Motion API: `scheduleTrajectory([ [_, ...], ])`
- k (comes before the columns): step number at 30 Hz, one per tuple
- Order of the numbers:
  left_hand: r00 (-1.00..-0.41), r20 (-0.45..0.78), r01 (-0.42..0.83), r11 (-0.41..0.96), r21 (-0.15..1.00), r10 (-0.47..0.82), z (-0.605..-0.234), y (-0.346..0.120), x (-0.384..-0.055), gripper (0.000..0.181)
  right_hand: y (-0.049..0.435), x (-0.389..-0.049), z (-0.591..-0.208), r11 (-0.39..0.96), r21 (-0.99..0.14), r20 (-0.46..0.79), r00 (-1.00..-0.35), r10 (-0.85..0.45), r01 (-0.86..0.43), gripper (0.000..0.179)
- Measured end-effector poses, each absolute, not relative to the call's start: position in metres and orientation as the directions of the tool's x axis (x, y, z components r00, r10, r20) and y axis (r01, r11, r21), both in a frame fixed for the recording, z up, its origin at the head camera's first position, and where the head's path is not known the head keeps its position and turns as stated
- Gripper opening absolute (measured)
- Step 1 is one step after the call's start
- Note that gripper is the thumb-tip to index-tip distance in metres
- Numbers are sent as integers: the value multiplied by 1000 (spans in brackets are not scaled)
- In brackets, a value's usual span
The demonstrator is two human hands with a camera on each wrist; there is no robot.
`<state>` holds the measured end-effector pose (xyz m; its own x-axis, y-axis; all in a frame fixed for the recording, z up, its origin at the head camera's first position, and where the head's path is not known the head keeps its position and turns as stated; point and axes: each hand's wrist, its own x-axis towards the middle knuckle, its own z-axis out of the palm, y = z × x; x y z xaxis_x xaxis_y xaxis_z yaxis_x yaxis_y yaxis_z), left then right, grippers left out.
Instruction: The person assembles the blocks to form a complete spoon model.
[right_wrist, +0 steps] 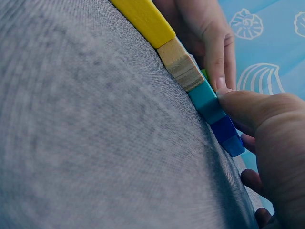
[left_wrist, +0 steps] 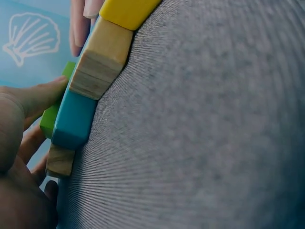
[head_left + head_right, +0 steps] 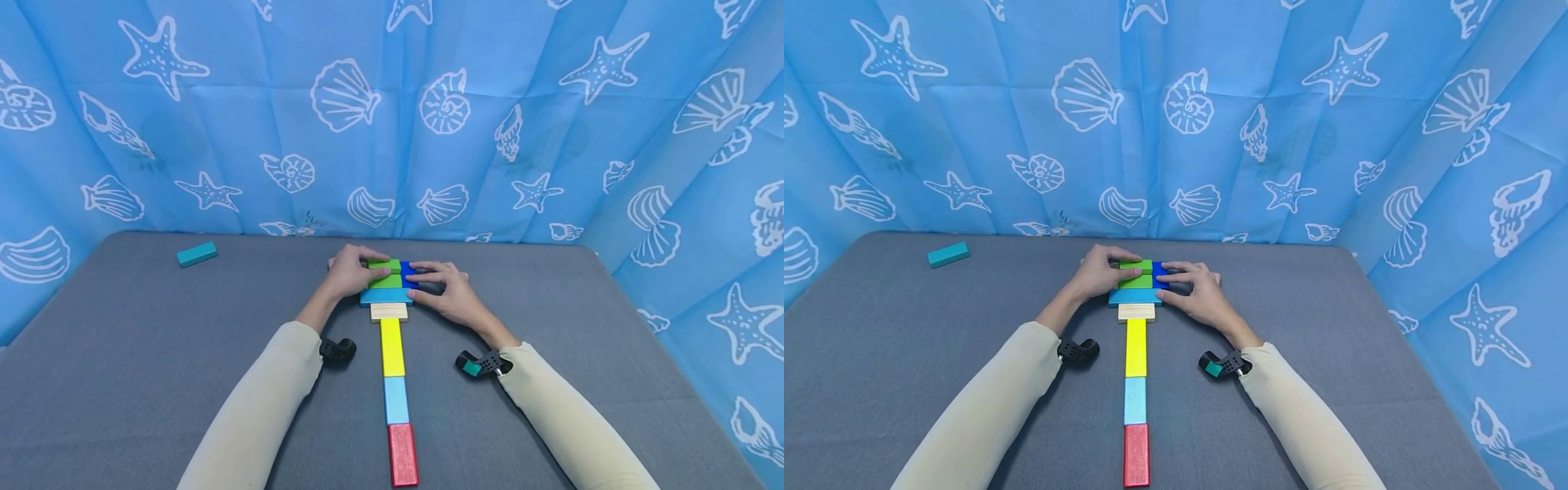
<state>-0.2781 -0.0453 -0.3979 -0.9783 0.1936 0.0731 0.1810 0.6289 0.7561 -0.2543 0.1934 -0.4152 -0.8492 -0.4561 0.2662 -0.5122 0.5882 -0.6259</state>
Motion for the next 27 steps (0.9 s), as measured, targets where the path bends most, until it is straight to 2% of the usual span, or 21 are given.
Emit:
scheduleTrajectory([
  [21, -973, 54, 190, 645, 740, 224, -398, -48, -278, 30, 193, -254, -415, 580, -633, 272, -848, -455, -514, 35],
  [27, -972, 56, 192, 641, 743, 228, -398, -49, -277, 22, 193, -254, -415, 584, -632, 268, -851, -452, -509, 35],
])
